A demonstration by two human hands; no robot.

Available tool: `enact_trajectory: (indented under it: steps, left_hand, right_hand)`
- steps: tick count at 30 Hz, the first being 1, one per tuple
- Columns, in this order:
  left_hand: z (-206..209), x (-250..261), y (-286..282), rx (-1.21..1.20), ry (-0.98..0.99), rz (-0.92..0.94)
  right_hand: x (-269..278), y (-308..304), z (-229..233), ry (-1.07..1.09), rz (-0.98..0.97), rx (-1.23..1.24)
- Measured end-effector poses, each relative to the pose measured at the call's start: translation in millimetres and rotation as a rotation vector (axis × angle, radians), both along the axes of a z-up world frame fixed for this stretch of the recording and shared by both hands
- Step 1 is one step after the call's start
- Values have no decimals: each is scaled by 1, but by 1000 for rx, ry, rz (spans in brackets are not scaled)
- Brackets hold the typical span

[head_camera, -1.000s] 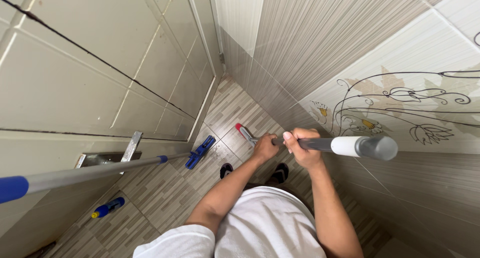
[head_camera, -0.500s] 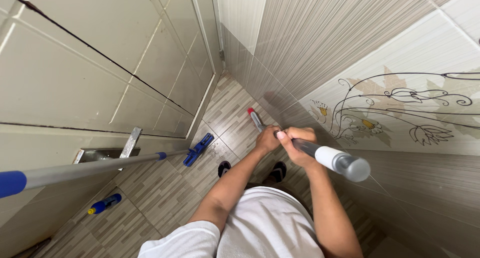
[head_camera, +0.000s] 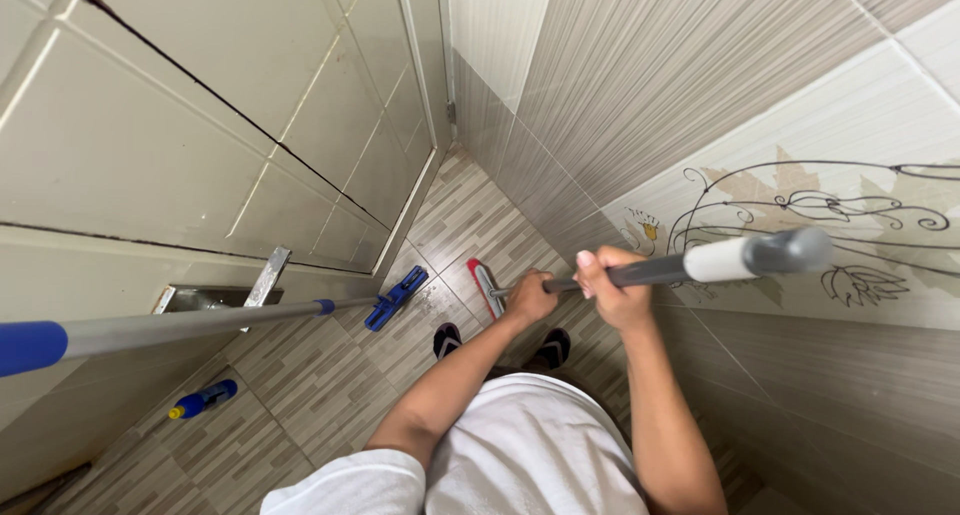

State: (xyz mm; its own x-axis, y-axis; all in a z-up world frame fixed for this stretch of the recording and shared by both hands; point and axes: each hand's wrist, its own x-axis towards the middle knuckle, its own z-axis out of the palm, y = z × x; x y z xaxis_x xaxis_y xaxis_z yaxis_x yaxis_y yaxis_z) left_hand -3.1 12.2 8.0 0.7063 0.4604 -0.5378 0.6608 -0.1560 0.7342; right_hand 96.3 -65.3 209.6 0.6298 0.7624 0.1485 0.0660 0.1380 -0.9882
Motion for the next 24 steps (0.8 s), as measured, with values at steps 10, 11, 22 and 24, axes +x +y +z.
enact_trajectory:
  steps: [10,11,22,24]
  left_hand:
    - [-4,41,11,48,-90,-37]
    - [-4,41,14,33,-84,-38]
    - [-29,-16,4,126,-109,38]
    - [-22,-20,4,82,-73,45]
  right_hand:
    - [1,4,21,-405,32,-92]
    - [-1,7,16,-421,32,-114]
    - [-10,9,-1,-193,103,-50]
    - [-12,12,2,-185,104,-51]
